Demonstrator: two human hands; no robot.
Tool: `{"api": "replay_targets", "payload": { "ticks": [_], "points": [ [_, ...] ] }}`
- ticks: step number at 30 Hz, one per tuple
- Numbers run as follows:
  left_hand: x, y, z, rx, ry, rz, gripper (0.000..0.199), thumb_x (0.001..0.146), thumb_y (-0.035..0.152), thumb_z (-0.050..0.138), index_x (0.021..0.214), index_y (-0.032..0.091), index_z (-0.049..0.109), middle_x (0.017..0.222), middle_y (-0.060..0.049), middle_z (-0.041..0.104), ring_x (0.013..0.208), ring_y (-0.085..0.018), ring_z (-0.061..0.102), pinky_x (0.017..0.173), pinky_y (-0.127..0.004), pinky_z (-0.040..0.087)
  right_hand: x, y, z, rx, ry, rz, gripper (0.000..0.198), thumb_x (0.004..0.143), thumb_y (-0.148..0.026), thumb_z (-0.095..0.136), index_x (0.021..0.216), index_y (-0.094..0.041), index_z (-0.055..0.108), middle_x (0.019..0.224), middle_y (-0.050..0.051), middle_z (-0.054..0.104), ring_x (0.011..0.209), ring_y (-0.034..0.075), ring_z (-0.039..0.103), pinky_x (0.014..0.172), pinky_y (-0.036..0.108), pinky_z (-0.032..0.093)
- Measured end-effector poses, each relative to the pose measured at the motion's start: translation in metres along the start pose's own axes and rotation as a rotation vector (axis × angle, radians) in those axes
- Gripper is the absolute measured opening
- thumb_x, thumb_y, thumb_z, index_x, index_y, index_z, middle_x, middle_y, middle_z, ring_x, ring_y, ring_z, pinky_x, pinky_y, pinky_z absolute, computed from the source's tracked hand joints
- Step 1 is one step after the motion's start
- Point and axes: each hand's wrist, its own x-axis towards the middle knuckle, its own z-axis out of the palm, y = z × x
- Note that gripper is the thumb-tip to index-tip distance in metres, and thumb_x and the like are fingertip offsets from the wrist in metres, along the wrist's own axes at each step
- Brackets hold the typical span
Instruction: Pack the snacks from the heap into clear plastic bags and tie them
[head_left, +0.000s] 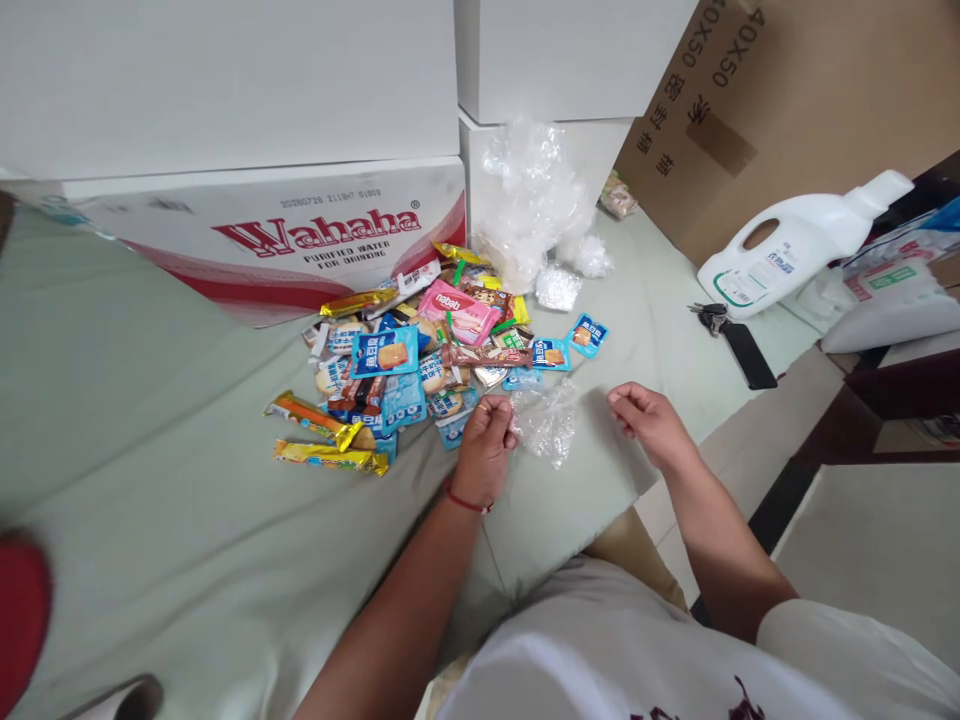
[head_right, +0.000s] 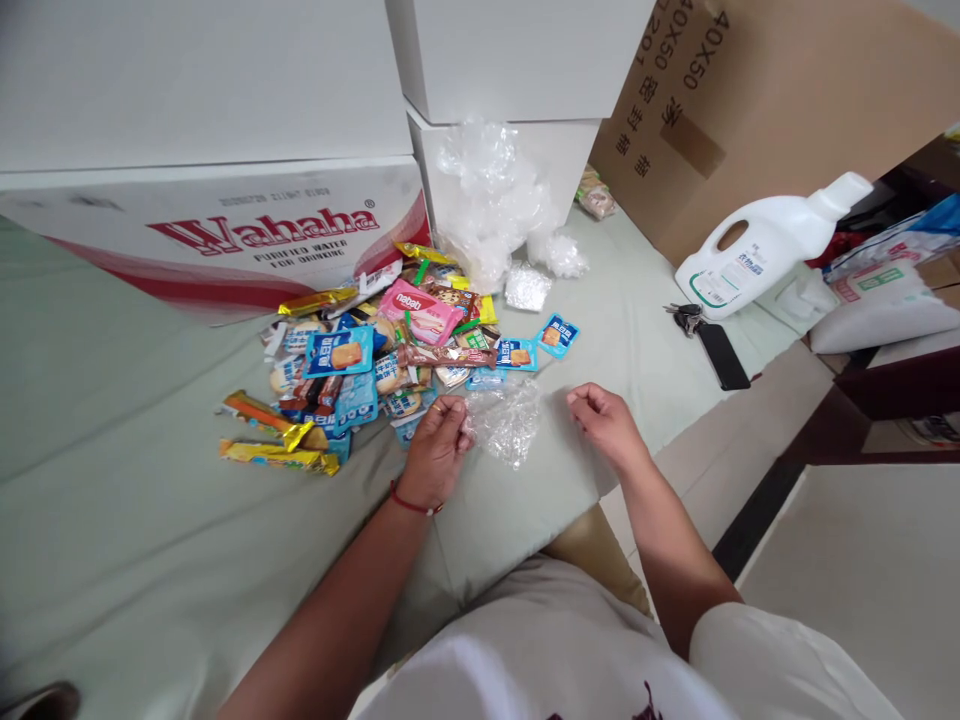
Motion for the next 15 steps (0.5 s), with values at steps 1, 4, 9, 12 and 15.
{"api": "replay_targets", "payload": {
  "ticks": [1, 4, 9, 12, 15],
  "points": [
    [0.0, 0.001, 0.0, -0.009, -0.001, 0.001, 0.039, 0.078, 0.054, 0.078, 0.084, 0.023, 0.055, 0.074, 0.003, 0.048, 0.061, -0.01, 0.042, 0.05, -0.022, 0.037, -0.002, -0.001, 0.006, -0.019, -0.005, 0.006, 0.034, 0.076, -0.053, 0.08, 0.082, -0.021, 0.068, 0.066, -0.003, 0.056, 0.054, 0.01, 0.042, 0.048, 0.024, 0.034],
    [-0.001, 0.004, -0.001, -0.116, -0.024, -0.042, 0.034, 0.081, 0.048, 0.077, 0.083, 0.023, 0.054, 0.078, 0.001, 0.052, 0.068, -0.012, 0.051, 0.06, -0.025, 0.047, -0.008, 0.0, 0.022, 0.014, 0.033, 0.069, 0.042, 0.074, -0.053, 0.082, 0.1, -0.023, 0.068, 0.079, -0.002, 0.063, 0.053, 0.01, 0.045, 0.044, 0.024, 0.033],
    [-0.001, 0.003, -0.003, -0.385, -0.097, -0.196, 0.033, 0.075, 0.033, 0.085, 0.084, 0.022, 0.055, 0.087, 0.001, 0.058, 0.085, -0.015, 0.06, 0.078, -0.033, 0.059, -0.013, -0.002, 0.039, 0.222, -0.09, 0.226, 0.06, 0.064, -0.056, 0.089, 0.107, -0.021, 0.067, 0.074, -0.004, 0.058, 0.051, 0.007, 0.04, 0.041, 0.021, 0.022],
    [-0.002, -0.001, -0.001, -0.34, -0.058, -0.142, 0.035, 0.076, 0.038, 0.086, 0.084, 0.021, 0.056, 0.088, 0.001, 0.057, 0.084, -0.014, 0.06, 0.075, -0.029, 0.059, -0.014, -0.004, 0.042, 0.241, -0.089, 0.182, 0.054, 0.058, -0.056, 0.092, 0.086, -0.018, 0.067, 0.063, -0.006, 0.049, 0.049, 0.006, 0.032, 0.043, 0.022, 0.019],
    [-0.005, -0.004, 0.0, -0.135, 0.044, 0.028, 0.038, 0.083, 0.052, 0.08, 0.103, 0.026, 0.06, 0.107, -0.001, 0.06, 0.09, -0.015, 0.062, 0.071, -0.027, 0.058, -0.015, -0.004, 0.041, 0.168, -0.034, 0.063, 0.05, 0.063, -0.06, 0.089, 0.082, -0.02, 0.067, 0.059, -0.007, 0.046, 0.05, 0.007, 0.032, 0.045, 0.023, 0.023]
  ]
}}
